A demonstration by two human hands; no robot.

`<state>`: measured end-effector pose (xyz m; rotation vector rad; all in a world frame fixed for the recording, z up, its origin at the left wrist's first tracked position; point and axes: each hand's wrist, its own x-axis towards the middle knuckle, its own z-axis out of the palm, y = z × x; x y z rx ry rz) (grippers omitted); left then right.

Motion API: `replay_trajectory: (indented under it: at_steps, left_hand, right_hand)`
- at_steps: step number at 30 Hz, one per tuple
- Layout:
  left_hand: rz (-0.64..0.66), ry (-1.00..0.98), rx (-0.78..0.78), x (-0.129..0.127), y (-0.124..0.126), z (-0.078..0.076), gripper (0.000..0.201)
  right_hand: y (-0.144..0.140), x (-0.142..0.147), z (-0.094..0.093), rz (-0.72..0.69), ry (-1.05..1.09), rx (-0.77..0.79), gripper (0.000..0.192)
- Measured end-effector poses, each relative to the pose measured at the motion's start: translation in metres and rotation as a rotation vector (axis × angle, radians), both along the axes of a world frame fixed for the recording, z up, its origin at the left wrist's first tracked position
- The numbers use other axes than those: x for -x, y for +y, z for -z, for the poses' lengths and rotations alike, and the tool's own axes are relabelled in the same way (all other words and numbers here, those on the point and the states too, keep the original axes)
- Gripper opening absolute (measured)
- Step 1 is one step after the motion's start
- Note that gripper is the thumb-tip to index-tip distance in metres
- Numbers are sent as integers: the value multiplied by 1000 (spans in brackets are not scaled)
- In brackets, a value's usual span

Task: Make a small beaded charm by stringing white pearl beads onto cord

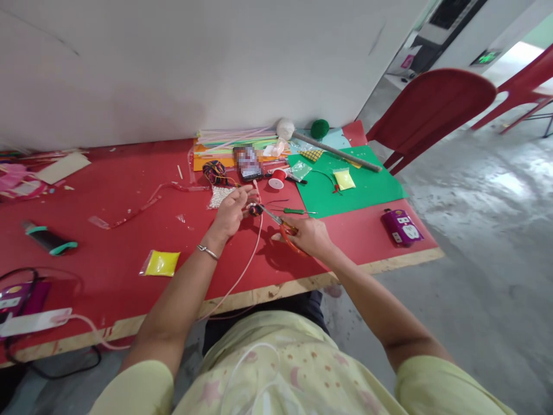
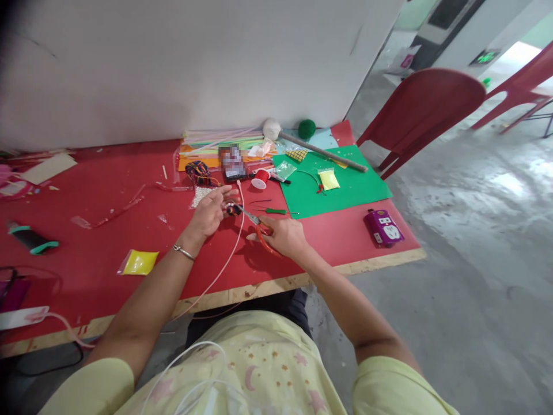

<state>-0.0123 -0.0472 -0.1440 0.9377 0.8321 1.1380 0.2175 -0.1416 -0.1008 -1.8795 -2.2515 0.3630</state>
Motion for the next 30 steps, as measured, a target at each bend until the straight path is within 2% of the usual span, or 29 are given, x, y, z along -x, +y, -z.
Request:
replay_trajectory:
  at_steps: [2,4,8,13,22,26,30]
  left_hand:
    - [83,-33,55,-1,-9,-2,58]
    - [115,-5,92,-2,-18,-3,54]
    - [53,36,102,-2,-28,1,42]
    - [96,81,125,2,-31,0,40]
    - [12,107,165,0,-33,1,35]
    - [-50,128,146,-2,-34,0,32]
    - [-55,131,118,-1,-35,1,30]
  right_hand:
    - [-4,0,2,37,42,19,54]
    - [-7,2,5,65,66,33,57]
    - [-12,6,8,64,75,41,60]
    - [-16,3,11,55,67,40,64]
    - [-20,8,10,28,14,11,66]
    - [-21,12,8,21,41,22,66]
    - [-22,15,8,41,1,21,68]
